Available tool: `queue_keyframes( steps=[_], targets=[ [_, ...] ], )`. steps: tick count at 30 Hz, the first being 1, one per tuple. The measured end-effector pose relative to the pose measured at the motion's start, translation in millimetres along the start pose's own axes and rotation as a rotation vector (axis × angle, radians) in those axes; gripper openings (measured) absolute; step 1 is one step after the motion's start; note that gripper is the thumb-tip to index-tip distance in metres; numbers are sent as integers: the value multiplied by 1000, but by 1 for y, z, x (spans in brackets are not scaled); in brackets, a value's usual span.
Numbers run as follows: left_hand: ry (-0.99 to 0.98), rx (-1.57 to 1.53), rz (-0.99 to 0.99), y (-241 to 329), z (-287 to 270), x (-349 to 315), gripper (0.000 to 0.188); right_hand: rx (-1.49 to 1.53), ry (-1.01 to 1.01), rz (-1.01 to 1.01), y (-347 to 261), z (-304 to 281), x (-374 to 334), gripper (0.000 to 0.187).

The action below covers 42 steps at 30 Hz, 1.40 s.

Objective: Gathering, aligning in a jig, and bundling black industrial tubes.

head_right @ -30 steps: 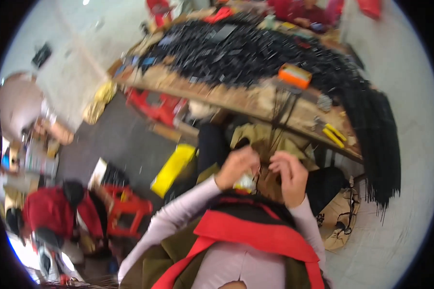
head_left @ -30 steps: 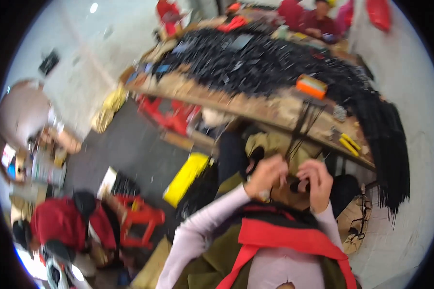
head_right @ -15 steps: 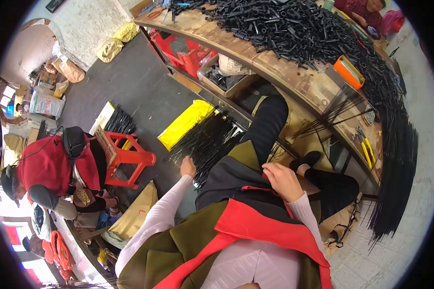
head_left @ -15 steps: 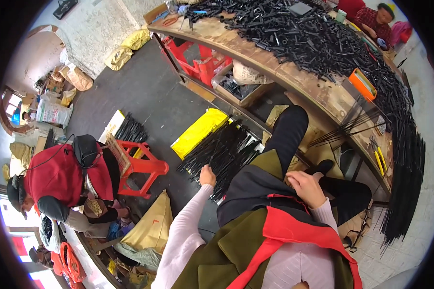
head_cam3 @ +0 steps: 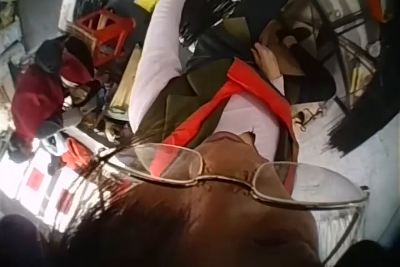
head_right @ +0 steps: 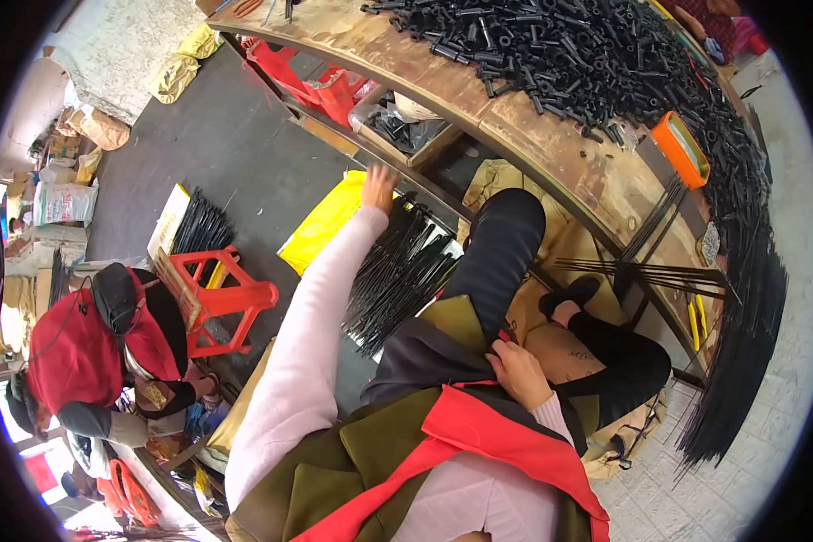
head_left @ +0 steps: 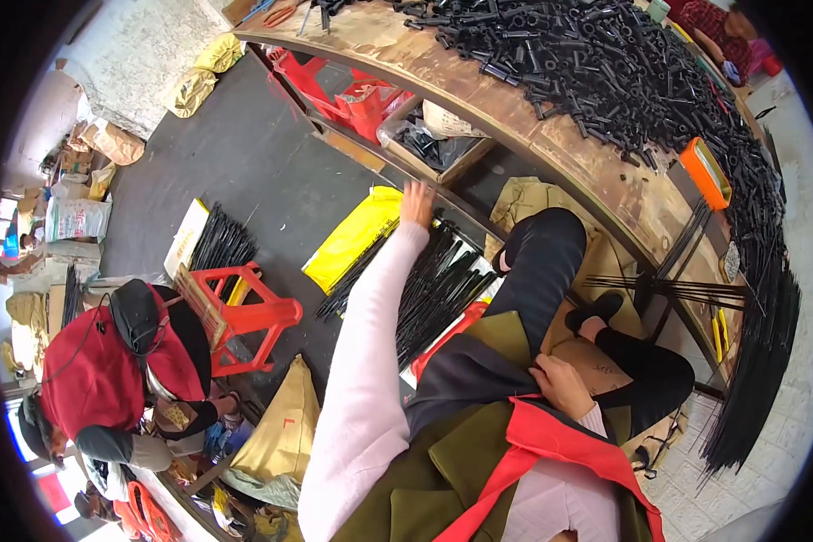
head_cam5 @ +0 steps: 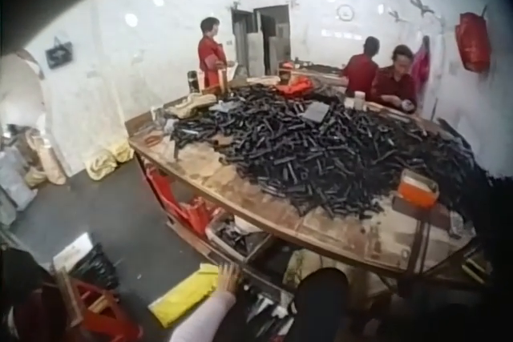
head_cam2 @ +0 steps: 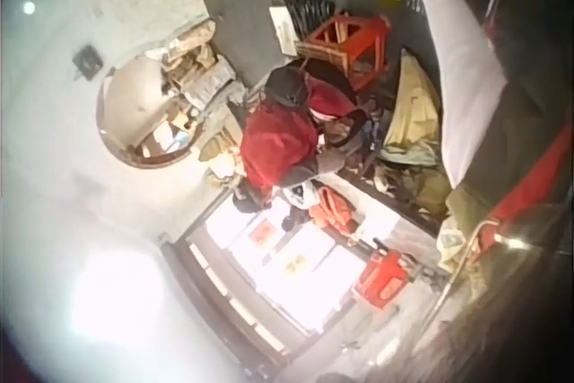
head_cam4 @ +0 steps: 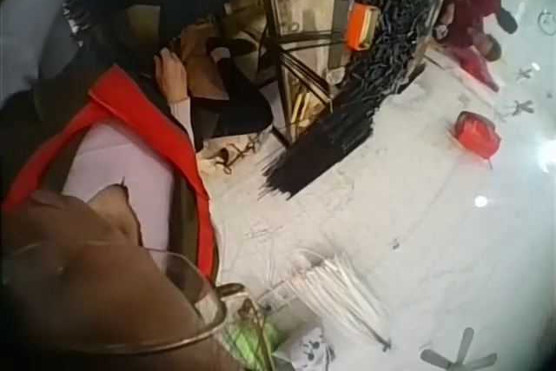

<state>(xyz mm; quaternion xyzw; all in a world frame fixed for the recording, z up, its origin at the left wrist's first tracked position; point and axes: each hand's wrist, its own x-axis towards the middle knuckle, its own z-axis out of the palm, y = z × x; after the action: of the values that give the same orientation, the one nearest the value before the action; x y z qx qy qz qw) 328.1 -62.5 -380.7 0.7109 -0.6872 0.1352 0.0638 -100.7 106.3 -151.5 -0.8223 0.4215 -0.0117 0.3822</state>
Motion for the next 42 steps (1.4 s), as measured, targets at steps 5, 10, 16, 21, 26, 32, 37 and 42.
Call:
queue_keyframes(
  steps=[5, 10, 16, 21, 26, 32, 37, 42],
  targets=[
    [-176, -12, -329, 34, -16, 67, 35, 14, -3, 62, 10, -4, 1, 17],
    [-949, -722, 18, 198, -15, -21, 31, 111, 82, 150, 38, -20, -23, 18],
    [-806, -815, 231, 52, 33, -241, 33, 129, 230, 131, 51, -49, -66, 24],
    [-873, -366, 96, 148, -145, -93, 25, 169, 614, 208, 80, -81, -158, 22],
    [83, -641, 103, 127, -300, -24, 23, 770, 767, 25, 47, -120, -134, 20],
    [-178, -1466, 59, 234, -404, 28, 40, 481, 1043, -131, -8, -204, -82, 51],
    [-202, -1612, 286, 280, -394, 72, 69, 570, 993, -295, -1, -246, -60, 71],
    [-488, -1783, 501, 300, -426, 100, 84, -2, 1052, -440, -12, -285, -69, 46]
  ],
)
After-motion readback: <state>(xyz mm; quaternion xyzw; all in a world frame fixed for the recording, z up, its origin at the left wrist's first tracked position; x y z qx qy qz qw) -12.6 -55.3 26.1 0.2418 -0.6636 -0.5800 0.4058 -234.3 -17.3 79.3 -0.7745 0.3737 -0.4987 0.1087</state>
